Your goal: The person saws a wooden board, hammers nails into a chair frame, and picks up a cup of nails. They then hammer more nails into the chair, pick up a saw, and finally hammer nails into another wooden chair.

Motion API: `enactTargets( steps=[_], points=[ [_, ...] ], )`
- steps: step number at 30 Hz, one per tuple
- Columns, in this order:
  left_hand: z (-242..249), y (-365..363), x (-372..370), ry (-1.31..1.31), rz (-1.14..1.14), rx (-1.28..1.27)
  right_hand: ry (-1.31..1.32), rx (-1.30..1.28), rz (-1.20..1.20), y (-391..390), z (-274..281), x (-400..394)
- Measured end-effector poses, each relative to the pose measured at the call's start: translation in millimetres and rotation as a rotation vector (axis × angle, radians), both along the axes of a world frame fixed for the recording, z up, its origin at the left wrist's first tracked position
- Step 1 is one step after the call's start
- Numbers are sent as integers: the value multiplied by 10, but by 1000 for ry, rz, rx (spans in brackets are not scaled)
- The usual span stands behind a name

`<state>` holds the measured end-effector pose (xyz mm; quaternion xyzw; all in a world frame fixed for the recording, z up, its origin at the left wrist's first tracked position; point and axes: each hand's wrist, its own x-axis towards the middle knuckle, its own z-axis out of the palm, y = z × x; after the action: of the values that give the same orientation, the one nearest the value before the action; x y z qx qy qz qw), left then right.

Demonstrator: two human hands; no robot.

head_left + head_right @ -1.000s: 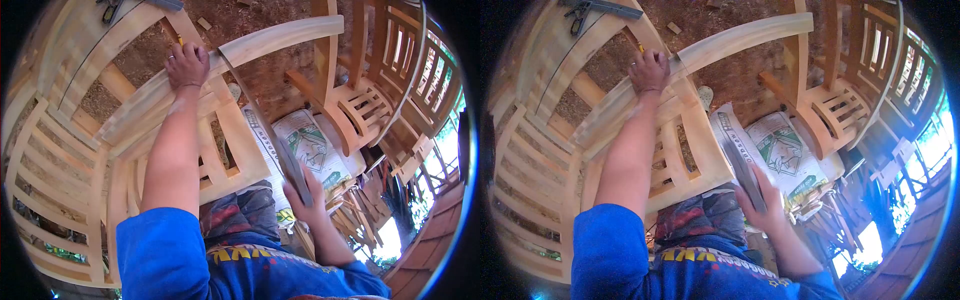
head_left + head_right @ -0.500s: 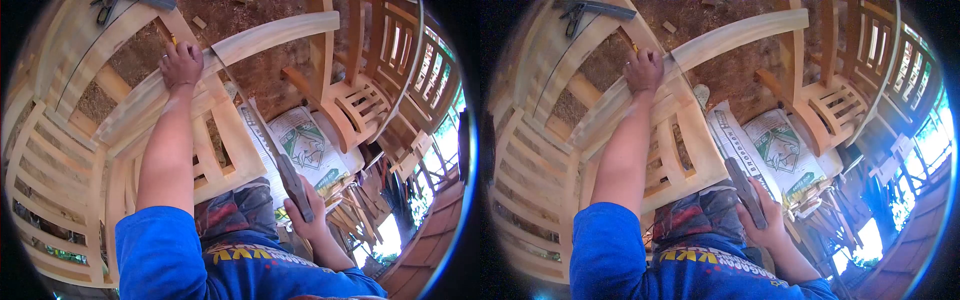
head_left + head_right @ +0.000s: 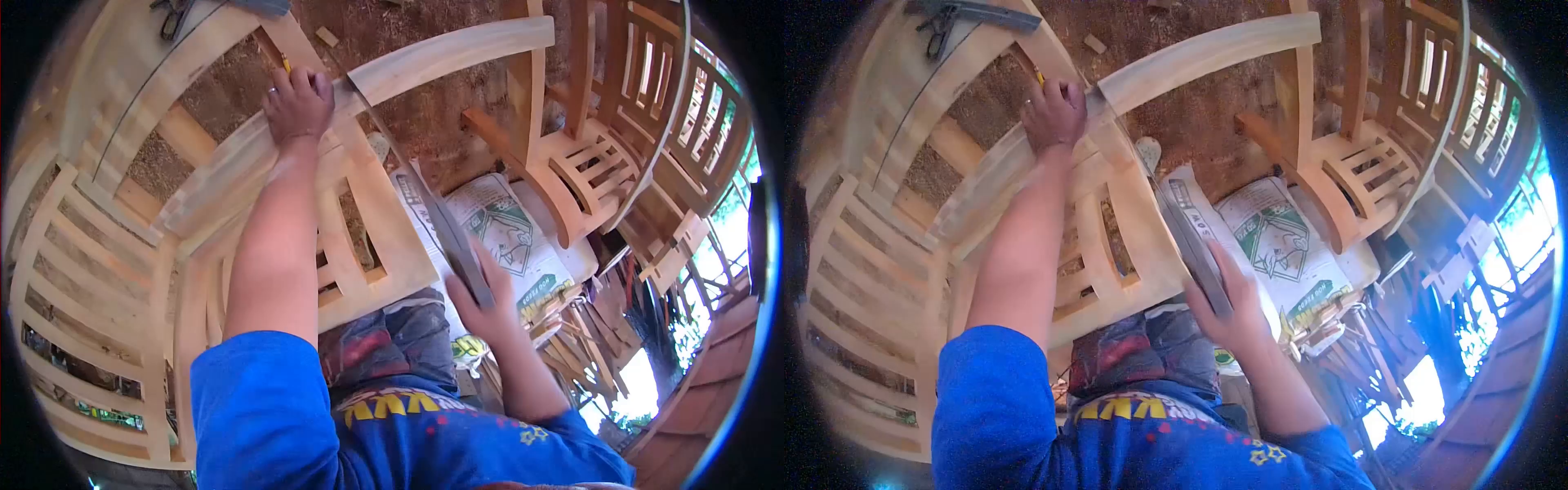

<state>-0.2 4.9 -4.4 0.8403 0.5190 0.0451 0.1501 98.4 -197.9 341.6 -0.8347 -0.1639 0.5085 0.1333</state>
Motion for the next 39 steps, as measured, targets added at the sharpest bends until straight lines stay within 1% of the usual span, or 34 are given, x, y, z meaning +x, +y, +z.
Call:
enactTargets(
  steps=[1, 3, 4, 5, 6, 7, 8, 9, 10, 12, 13, 14, 15, 16, 17, 18, 20, 22, 23, 24, 25, 26, 27, 28, 31, 32, 33, 34, 35, 36, 37, 38, 39],
  points=[
    [-13, -17, -38, 8, 6, -1, 2, 110, 59, -241, 497, 5],
    [-13, -1, -9, 4, -4, 10, -12, 37, 51, -120, 448, 22],
    [-45, 5, -11, -14, 0, 30, -22, 8, 45, -44, 323, 21],
    [-70, -14, -27, -32, 0, 48, -45, 68, 74, -7, -146, 52],
    [-99, -10, -28, -52, 1, 69, -33, 207, 56, 238, -704, 117],
    [-110, -9, 9, -43, 10, 61, -128, 316, 107, 428, -1336, 149],
    [-98, -22, 39, -30, 13, 50, -2, 333, 49, 903, -1706, 241],
    [-64, -36, -5, -2, 13, 39, -13, 173, 86, 1295, -2014, 296],
    [-50, -21, -83, 23, 14, 32, -1, 166, 84, 1349, -1985, 232],
    [-57, -38, -11, 18, 20, 0, -30, 133, 86, 1410, -1845, 260],
    [-65, 15, 26, -5, 17, 29, -84, 238, 90, 1208, -1606, 225],
    [-78, 44, 24, -22, 17, 55, -130, 342, 96, 788, -1256, 155],
    [-60, -22, -15, -28, 3, 54, -203, 349, 196, 352, -911, 119],
    [-7, -96, -44, -22, -2, 25, -139, 184, 171, 39, -382, 60],
    [34, -66, -34, -17, -5, 9, -9, -11, 15, -1, 128, 23],
    [33, 12, 1, -19, -3, 11, 5, -67, -4, -2, 505, 14],
    [27, 18, -6, -28, -15, 67, 11, -100, -5, 5, 642, -15],
    [-31, 42, 0, -34, -10, 96, -19, -34, 44, 65, 238, 48],
    [-67, 25, -5, -31, -1, 88, -49, 90, 92, 60, -285, 91],
    [-88, -10, -5, -28, 9, 77, -65, 226, 130, 317, -796, 171],
    [-80, -25, 21, -29, 9, 50, -102, 339, 69, 559, -1367, 195],
    [-30, -38, 29, -29, 4, 21, -42, 333, 95, 891, -1752, 267],
    [2, -10, -9, -18, 0, 4, -1, 168, 75, 1256, -1856, 314],
    [-11, 8, -53, 5, 4, 9, 40, 5, 56, 1498, -1832, 346],
    [-61, 42, 36, 5, 14, 4, -95, 375, 73, 958, -1392, 187],
    [-54, 56, 44, -1, 18, -2, -180, 287, 103, 571, -1068, 104],
    [-25, -14, 4, 4, 13, -29, -194, 265, 142, 193, -696, 37],
    [14, -71, -35, 3, 6, -45, -58, 72, 29, -46, -202, -28],
    [41, -52, -26, -5, 5, -50, -25, -59, -5, -215, 221, -68],
    [31, 5, -7, -14, 8, -43, 35, -130, -66, -246, 532, -61],
    [18, 13, -10, -12, 7, -26, 100, -207, -132, -249, 693, -63],
    [13, -18, -20, -10, 1, -16, 81, -164, -86, -246, 610, -69],
    [-18, -12, -24, -13, -6, 3, 56, -113, -40, -216, 364, -45]
  ],
)
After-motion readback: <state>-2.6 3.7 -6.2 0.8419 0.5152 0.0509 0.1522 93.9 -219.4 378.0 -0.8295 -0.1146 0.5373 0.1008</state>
